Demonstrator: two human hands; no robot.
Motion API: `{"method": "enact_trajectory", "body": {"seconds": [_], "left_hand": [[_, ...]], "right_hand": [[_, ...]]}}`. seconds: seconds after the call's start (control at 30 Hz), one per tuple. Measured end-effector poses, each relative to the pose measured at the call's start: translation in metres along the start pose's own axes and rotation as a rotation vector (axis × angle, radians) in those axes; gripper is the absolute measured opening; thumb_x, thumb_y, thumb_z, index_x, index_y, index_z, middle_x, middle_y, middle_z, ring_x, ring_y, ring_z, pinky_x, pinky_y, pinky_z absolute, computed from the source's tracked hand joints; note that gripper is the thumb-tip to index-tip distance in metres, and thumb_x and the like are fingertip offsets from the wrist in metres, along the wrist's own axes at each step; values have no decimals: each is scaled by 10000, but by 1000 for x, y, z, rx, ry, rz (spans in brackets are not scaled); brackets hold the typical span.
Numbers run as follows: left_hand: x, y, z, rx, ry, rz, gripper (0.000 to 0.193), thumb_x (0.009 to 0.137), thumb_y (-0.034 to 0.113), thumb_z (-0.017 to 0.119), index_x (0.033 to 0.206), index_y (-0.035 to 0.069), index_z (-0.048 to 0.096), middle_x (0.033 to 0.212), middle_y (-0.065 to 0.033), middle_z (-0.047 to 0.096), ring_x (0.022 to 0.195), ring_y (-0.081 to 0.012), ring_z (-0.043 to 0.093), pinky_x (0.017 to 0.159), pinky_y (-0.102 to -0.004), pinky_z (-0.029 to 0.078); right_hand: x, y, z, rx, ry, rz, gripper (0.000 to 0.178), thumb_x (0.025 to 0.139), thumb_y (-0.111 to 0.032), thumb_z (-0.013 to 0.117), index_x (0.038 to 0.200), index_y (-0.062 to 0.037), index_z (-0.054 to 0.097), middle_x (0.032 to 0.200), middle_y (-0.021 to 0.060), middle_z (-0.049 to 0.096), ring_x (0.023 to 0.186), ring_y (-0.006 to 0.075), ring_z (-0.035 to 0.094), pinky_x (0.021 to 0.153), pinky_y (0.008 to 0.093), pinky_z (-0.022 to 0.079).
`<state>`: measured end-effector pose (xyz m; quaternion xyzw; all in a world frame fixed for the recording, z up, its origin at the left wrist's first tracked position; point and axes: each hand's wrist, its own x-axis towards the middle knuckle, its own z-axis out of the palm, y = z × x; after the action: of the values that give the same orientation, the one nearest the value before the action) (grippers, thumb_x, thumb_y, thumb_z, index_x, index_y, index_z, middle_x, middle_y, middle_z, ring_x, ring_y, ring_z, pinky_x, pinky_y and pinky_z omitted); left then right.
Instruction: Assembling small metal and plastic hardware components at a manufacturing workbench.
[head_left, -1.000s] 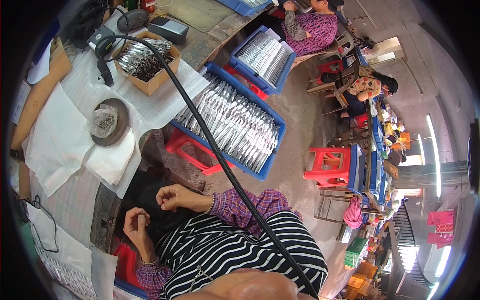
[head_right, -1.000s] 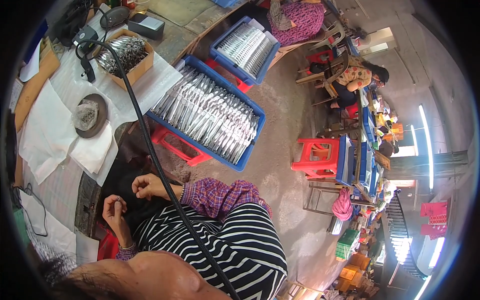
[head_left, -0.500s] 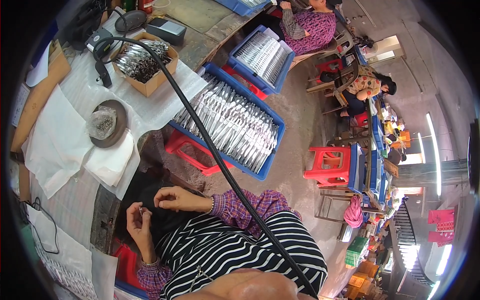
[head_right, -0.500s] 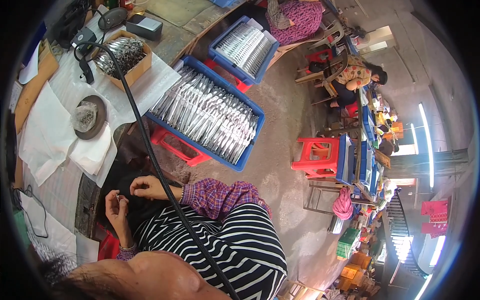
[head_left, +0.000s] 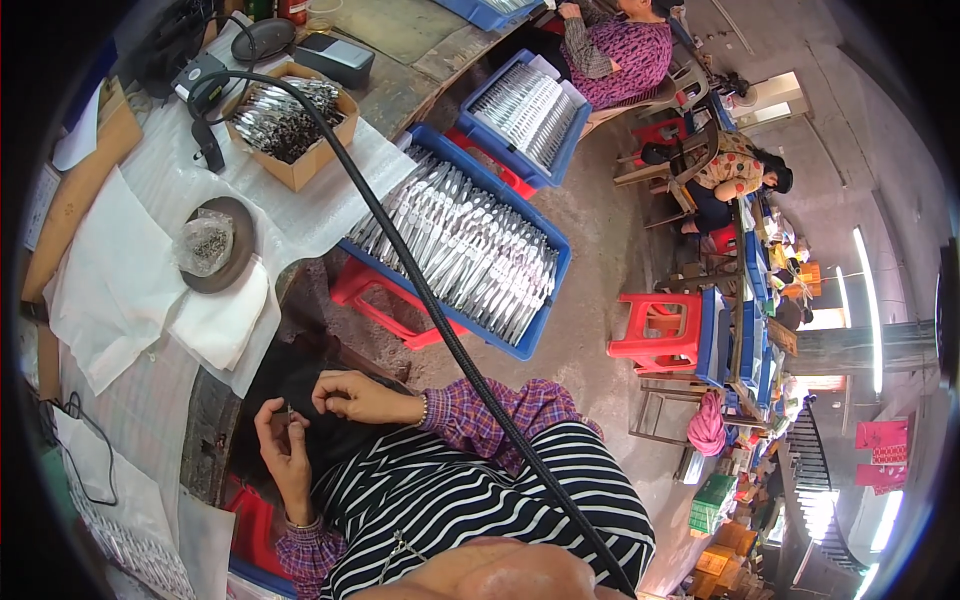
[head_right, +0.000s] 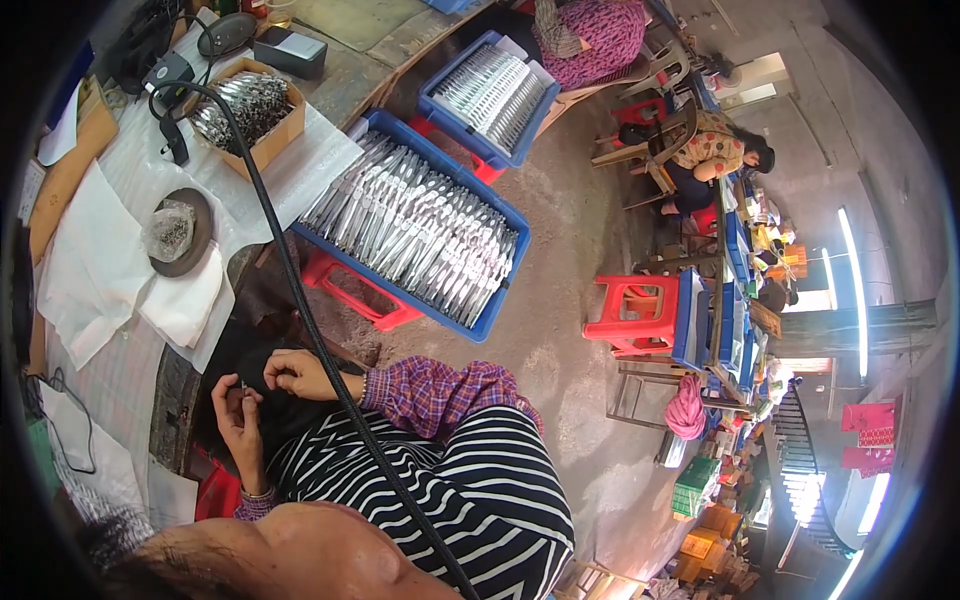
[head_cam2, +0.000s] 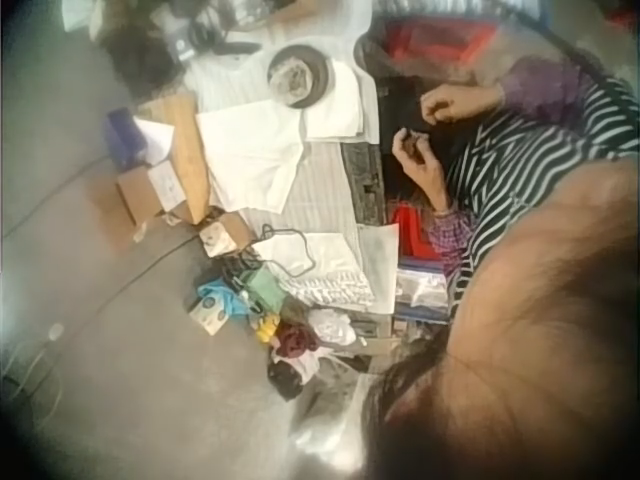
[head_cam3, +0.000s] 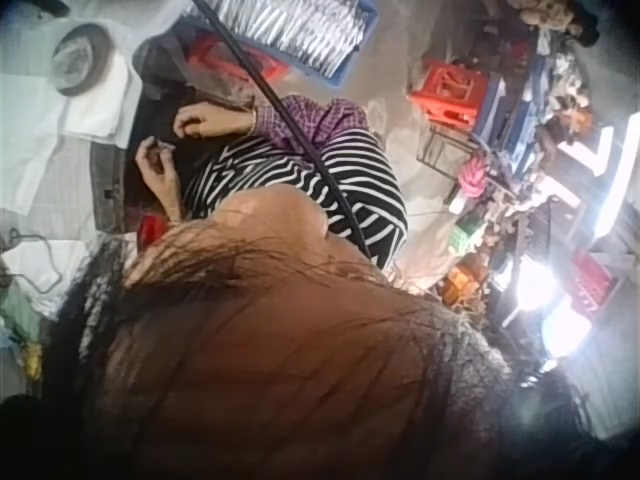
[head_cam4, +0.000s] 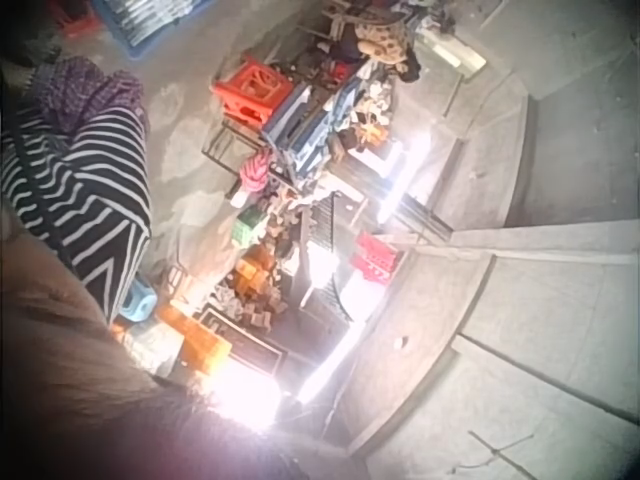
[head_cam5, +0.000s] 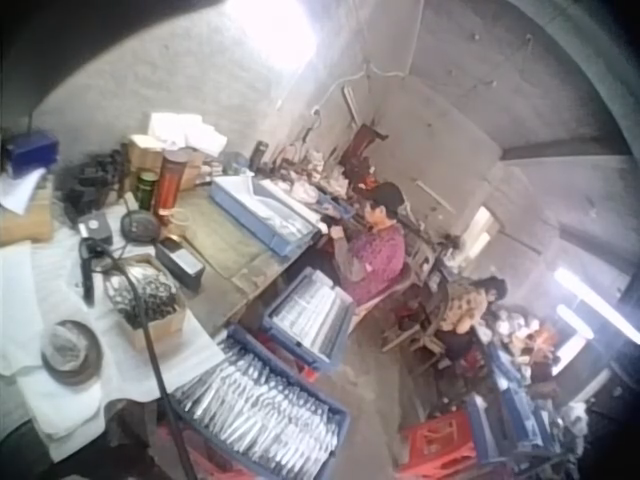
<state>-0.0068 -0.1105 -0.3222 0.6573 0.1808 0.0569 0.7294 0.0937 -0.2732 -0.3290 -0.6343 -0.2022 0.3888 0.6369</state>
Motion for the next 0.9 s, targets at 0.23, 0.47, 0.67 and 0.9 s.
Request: {"method": "enact_trajectory", "body": {"seconds": [0.23, 0.47, 0.67, 0.9], "left_hand": [[-1, 0, -2, -35, -51, -21, 257, 901, 17, 528, 1158, 31, 515, 895, -26, 555, 782, -73, 510, 676, -180, 394], [0, 7, 1, -125, -83, -99, 258, 891, 33, 558, 1148, 35, 533, 886, -8, 577, 693, -26, 487, 541, -135, 332], [-1, 5, 7, -117, -103, -90, 246, 886, 57, 583, 1127, 32, 541, 865, -3, 591, 649, -23, 482, 518, -146, 340], [-2, 7, 7, -122, -73, -120, 225, 880, 43, 588, 1101, 19, 556, 900, -17, 610, 640, -31, 489, 518, -157, 362]], "right_hand": [[0, -12, 2, 90, 12, 108, 107, 852, -32, 560, 929, 2, 625, 835, 15, 596, 710, 70, 552, 629, 212, 459], [0, -6, 2, 54, 43, 26, 145, 834, -105, 661, 918, 14, 650, 818, 23, 640, 752, 76, 590, 677, 217, 477], [0, -8, 1, 101, 53, 19, 139, 827, -101, 666, 896, 18, 650, 813, 37, 658, 769, 88, 613, 691, 230, 487], [4, 5, 7, 38, 133, -88, 161, 773, -115, 702, 880, 2, 675, 782, 69, 678, 745, 96, 624, 683, 248, 498]]}}
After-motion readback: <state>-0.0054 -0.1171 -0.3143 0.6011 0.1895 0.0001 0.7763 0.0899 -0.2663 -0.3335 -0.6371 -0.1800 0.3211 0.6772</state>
